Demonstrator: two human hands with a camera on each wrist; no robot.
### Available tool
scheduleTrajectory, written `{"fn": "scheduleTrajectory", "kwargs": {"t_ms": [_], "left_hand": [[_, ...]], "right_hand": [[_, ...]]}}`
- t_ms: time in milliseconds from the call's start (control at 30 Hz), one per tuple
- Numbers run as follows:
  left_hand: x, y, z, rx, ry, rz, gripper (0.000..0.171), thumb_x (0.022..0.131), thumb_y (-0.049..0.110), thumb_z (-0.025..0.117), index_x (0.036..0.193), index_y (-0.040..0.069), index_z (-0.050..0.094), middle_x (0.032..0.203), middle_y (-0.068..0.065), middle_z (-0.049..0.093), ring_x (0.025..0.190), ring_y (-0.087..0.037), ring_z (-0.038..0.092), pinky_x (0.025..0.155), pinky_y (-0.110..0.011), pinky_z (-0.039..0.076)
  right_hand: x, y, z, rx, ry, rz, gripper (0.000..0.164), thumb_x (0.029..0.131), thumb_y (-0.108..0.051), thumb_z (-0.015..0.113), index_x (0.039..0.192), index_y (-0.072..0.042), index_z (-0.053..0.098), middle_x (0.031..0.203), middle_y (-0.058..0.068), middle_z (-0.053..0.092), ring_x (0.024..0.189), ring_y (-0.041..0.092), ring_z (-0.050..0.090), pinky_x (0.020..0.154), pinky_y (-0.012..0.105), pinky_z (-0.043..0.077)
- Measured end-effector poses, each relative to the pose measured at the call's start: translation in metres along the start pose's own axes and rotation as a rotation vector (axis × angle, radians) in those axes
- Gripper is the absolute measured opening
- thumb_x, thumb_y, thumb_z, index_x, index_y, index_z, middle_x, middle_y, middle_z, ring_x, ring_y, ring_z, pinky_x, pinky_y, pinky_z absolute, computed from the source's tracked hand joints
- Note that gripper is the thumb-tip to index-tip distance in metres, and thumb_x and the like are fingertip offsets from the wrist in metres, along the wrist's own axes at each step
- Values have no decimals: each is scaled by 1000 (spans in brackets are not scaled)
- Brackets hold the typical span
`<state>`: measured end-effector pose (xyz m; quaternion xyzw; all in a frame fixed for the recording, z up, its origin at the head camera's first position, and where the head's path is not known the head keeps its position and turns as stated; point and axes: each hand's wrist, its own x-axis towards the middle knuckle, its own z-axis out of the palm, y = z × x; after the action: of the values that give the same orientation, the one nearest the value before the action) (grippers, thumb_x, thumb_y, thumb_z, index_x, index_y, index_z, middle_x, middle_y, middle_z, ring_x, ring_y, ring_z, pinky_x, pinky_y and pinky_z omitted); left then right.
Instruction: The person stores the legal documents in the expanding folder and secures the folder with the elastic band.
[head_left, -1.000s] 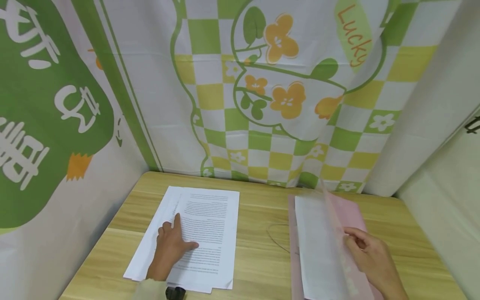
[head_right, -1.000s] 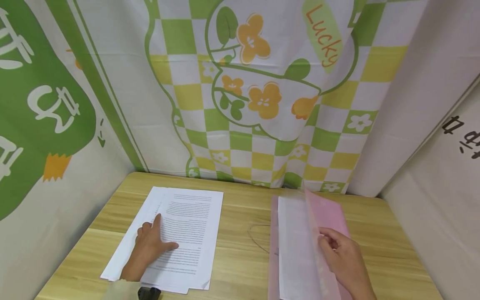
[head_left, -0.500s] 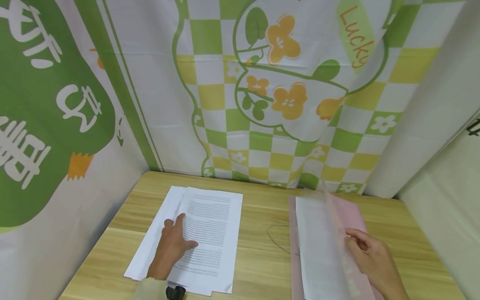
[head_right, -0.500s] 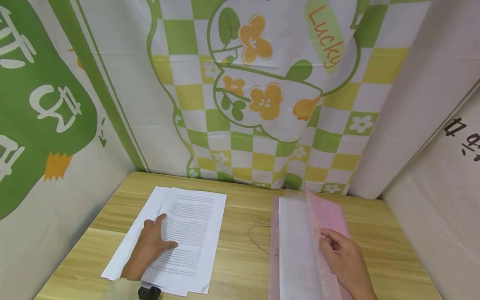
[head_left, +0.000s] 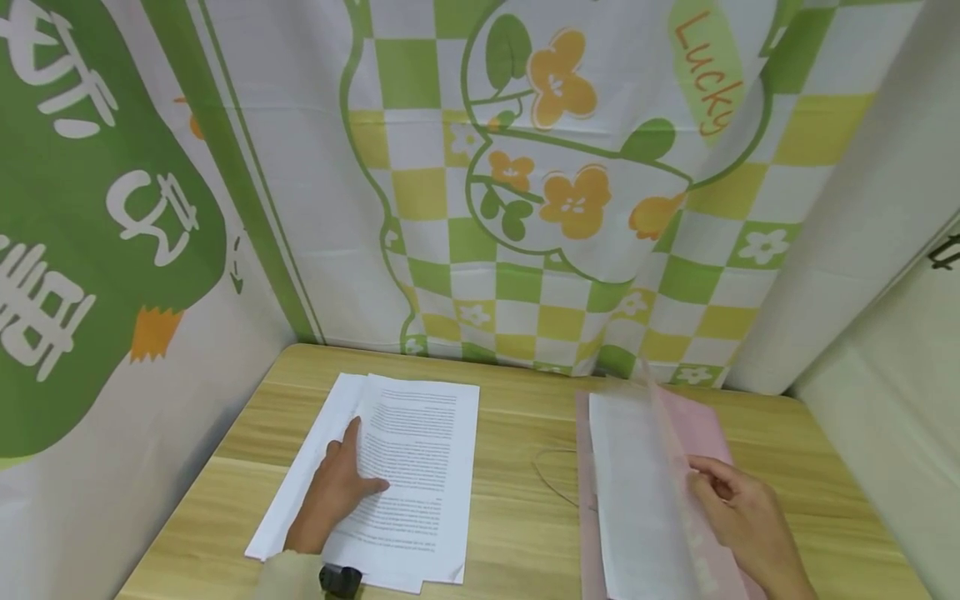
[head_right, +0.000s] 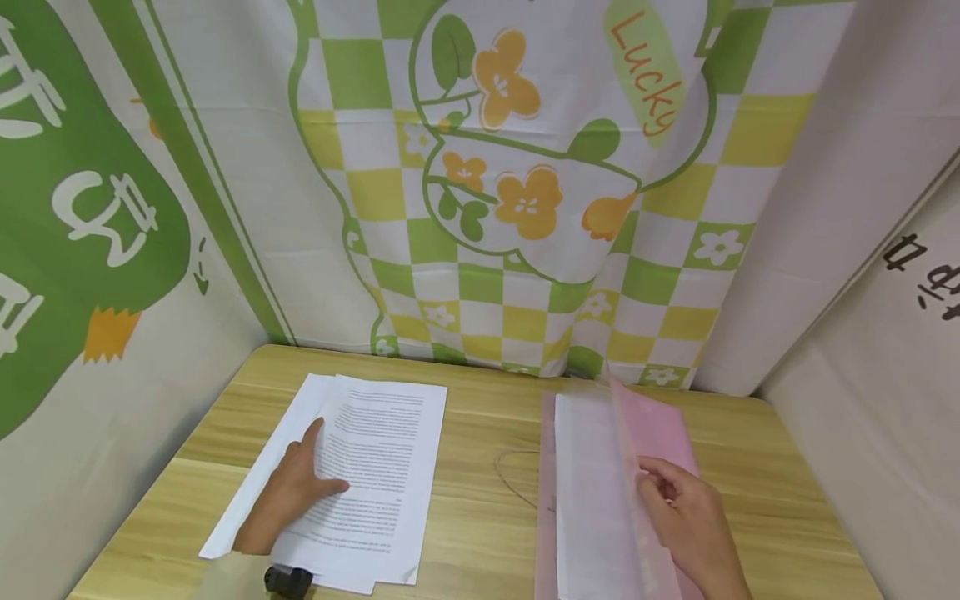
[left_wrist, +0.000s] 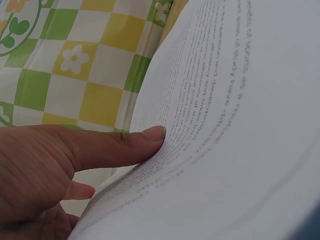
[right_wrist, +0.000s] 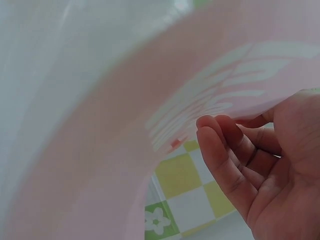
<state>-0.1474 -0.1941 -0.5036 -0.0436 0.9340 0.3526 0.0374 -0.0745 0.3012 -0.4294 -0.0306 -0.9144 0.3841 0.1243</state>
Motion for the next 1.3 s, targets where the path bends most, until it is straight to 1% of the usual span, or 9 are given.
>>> {"fn": "scheduleTrajectory", "kwargs": {"t_ms": [233, 333, 433, 533, 667, 833, 1000, 1167, 1300], "left_hand": [[5, -9, -5, -21, 5, 16, 122, 74, 10, 93, 161, -2, 9, 134, -40, 42, 107, -47, 57, 83, -60, 51], [7, -12, -8, -44, -4, 38, 120, 76, 9, 91, 160, -6, 8, 137, -42, 41, 115, -50, 54, 90, -62, 49], [8, -16, -9, -59, -7, 54, 109, 82, 6, 85, 158, -10, 9, 143, -45, 38, 126, -56, 47, 99, -65, 43], [8, -18, -10, -64, -1, 49, 89, 92, 2, 73, 156, -14, 14, 142, -44, 42, 130, -55, 46, 103, -64, 41], [9, -19, -11, -71, 7, 17, 70, 97, 2, 62, 155, -14, 25, 127, -38, 58, 111, -44, 63, 92, -54, 51], [10, -21, -16, -132, 9, 22, 68, 94, 3, 68, 151, -14, 36, 112, -26, 65, 96, -31, 64, 79, -46, 54], [8, -22, -17, -299, -61, -26, 67, 92, 4, 72, 148, -14, 41, 112, -25, 70, 88, -26, 66, 73, -38, 54], [8, -26, -13, -506, -112, -72, 50, 93, -1, 70, 138, -16, 52, 111, -23, 72, 80, -27, 72, 63, -39, 59], [9, -29, -10, -563, -122, -87, 46, 94, -2, 69, 136, -14, 55, 109, -21, 73, 79, -27, 72, 62, -40, 59]], "right_hand": [[0, 0, 0, 2, 11, -3, 24, 101, -18, 65, 118, -3, 75, 72, -4, 60, 52, 8, 52, 50, 26, 43], [0, -1, 0, 2, 12, -3, 24, 101, -18, 65, 118, -3, 75, 73, -4, 60, 53, 8, 52, 50, 26, 43], [0, -2, 0, 12, 12, -4, 24, 101, -17, 65, 117, -3, 75, 74, -4, 60, 53, 7, 52, 49, 26, 43], [0, -1, 0, 25, 14, -12, 23, 101, -16, 65, 117, -2, 75, 73, -4, 59, 52, 7, 51, 48, 26, 43], [0, 0, 0, 18, 19, -25, 22, 101, -15, 65, 116, -2, 75, 73, -4, 59, 54, 7, 52, 49, 25, 43], [1, 0, -1, 11, 21, -28, 21, 101, -15, 65, 115, -3, 75, 73, -6, 60, 56, 6, 53, 51, 24, 43], [1, -1, 0, 6, 25, -29, 21, 100, -16, 66, 115, -3, 75, 75, -6, 60, 58, 6, 54, 52, 24, 43], [1, -1, 1, -4, 24, -30, 21, 100, -16, 66, 115, -4, 75, 76, -5, 61, 58, 6, 54, 54, 23, 43], [1, 0, 1, -6, 16, -25, 22, 100, -17, 67, 116, -3, 75, 77, -5, 61, 56, 7, 53, 53, 24, 43]]}}
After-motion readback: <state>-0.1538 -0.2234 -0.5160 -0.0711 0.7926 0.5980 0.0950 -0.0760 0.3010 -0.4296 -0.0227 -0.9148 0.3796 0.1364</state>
